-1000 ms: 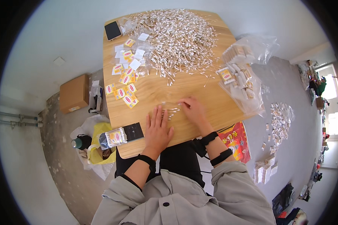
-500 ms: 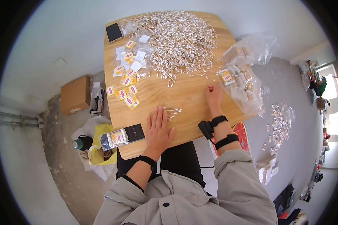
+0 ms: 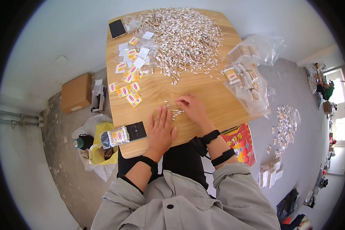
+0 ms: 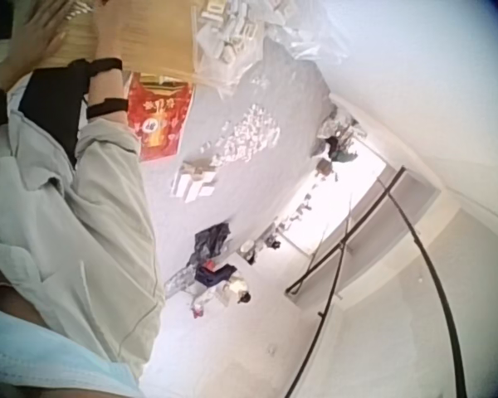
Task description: Manually packaging small cotton swabs into a plastic case and applying labels.
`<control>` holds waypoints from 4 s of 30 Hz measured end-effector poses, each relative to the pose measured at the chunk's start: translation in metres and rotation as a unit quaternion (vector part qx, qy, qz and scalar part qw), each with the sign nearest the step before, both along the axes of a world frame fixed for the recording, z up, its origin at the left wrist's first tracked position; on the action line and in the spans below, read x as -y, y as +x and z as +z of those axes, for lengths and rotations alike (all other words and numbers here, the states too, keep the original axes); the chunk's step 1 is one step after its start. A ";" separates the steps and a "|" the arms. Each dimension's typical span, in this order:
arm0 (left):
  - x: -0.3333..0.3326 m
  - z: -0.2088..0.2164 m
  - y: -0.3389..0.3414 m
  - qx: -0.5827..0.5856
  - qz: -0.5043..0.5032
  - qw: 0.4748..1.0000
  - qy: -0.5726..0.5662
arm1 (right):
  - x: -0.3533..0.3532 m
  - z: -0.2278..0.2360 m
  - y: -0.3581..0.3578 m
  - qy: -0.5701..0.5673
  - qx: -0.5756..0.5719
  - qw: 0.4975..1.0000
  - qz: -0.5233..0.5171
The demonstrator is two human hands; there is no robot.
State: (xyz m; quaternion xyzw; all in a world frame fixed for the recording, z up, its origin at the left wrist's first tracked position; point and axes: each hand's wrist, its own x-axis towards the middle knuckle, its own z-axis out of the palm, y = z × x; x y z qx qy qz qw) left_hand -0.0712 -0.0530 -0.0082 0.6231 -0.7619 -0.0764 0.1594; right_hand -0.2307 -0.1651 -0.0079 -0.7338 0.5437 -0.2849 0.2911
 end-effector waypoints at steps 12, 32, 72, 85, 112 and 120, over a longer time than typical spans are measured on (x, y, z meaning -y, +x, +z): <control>0.000 0.002 0.000 0.003 0.007 1.000 0.008 | -0.015 -0.004 -0.013 -0.075 0.078 0.990 0.094; -0.001 0.001 0.004 -0.009 -0.006 1.000 -0.015 | -0.011 -0.005 0.005 -0.078 0.035 0.990 0.108; -0.018 -0.004 0.025 -0.060 0.102 0.993 -0.031 | -0.082 -0.002 0.015 -0.041 0.120 0.990 -0.061; -0.019 0.002 0.020 0.006 0.090 0.996 0.013 | -0.083 0.007 0.004 -0.081 0.072 0.993 0.056; -0.019 -0.003 0.030 -0.072 0.097 0.992 -0.039 | -0.080 0.010 -0.010 -0.037 0.106 0.985 0.128; -0.018 -0.003 0.032 -0.115 0.100 0.987 -0.044 | -0.080 0.011 -0.012 -0.034 0.093 0.986 0.132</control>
